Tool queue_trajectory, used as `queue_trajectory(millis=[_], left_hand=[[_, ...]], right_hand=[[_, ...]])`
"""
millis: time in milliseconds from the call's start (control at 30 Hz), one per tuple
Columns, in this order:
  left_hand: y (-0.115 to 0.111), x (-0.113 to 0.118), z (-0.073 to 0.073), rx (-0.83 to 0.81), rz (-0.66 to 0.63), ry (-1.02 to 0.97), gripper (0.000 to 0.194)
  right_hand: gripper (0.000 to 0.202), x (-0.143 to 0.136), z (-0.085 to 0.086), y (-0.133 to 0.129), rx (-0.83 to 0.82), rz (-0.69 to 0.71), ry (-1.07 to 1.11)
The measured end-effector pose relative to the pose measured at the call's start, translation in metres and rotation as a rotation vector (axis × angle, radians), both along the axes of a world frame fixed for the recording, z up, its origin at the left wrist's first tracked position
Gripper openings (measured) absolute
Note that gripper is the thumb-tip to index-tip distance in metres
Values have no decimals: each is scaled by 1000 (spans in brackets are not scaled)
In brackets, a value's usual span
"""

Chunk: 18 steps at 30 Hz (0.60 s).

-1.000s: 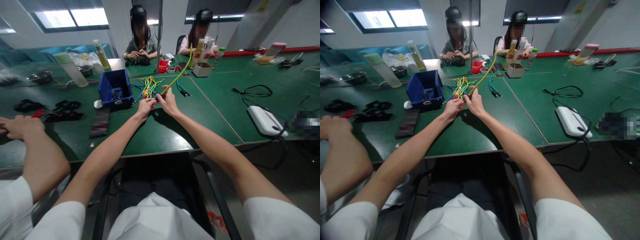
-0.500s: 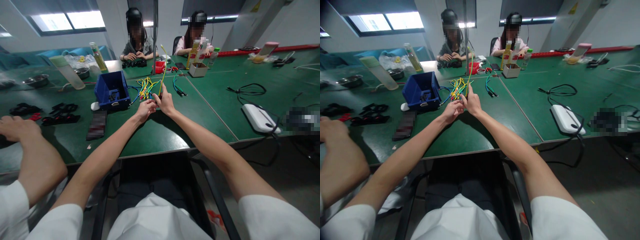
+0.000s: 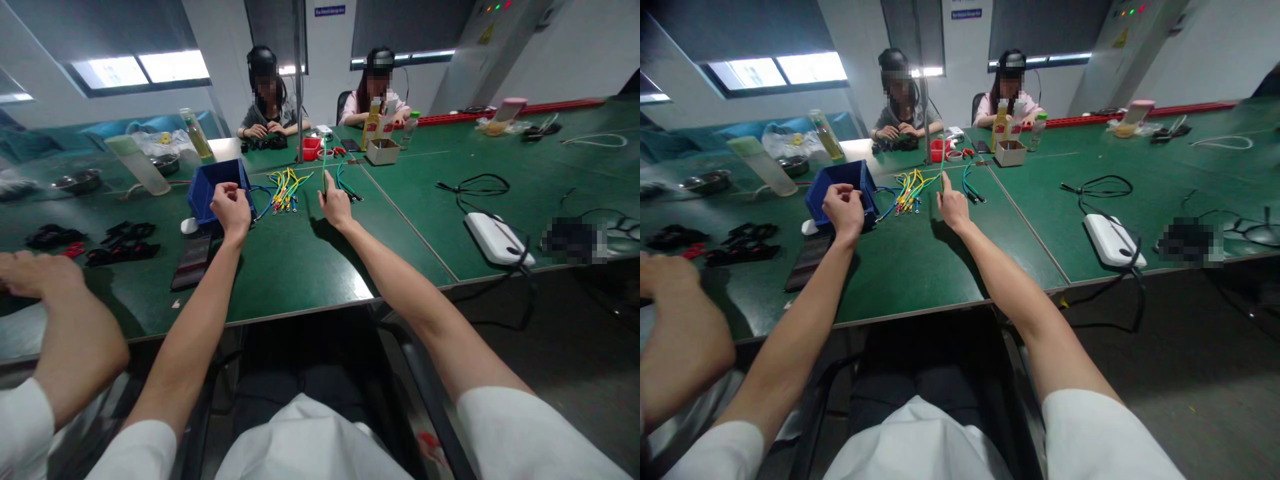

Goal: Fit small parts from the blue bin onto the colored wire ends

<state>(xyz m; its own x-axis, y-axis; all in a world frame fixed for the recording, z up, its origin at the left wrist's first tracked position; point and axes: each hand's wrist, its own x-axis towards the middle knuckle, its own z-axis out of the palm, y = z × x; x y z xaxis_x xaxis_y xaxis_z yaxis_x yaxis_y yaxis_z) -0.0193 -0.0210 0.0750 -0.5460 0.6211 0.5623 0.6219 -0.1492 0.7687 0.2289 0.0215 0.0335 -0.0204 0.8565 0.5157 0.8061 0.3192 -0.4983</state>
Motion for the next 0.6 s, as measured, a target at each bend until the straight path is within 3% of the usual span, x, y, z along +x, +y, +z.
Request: queue_trajectory(millis=[167, 367, 600], left_hand=[[21, -39, 5, -280, 57, 275, 19], [54, -46, 10, -624, 84, 470, 44], [86, -58, -10, -902, -33, 569, 47]], right_hand=[[60, 14, 15, -2, -74, -82, -312], [46, 29, 21, 2, -126, -142, -401], [43, 45, 9, 18, -195, -242, -385]])
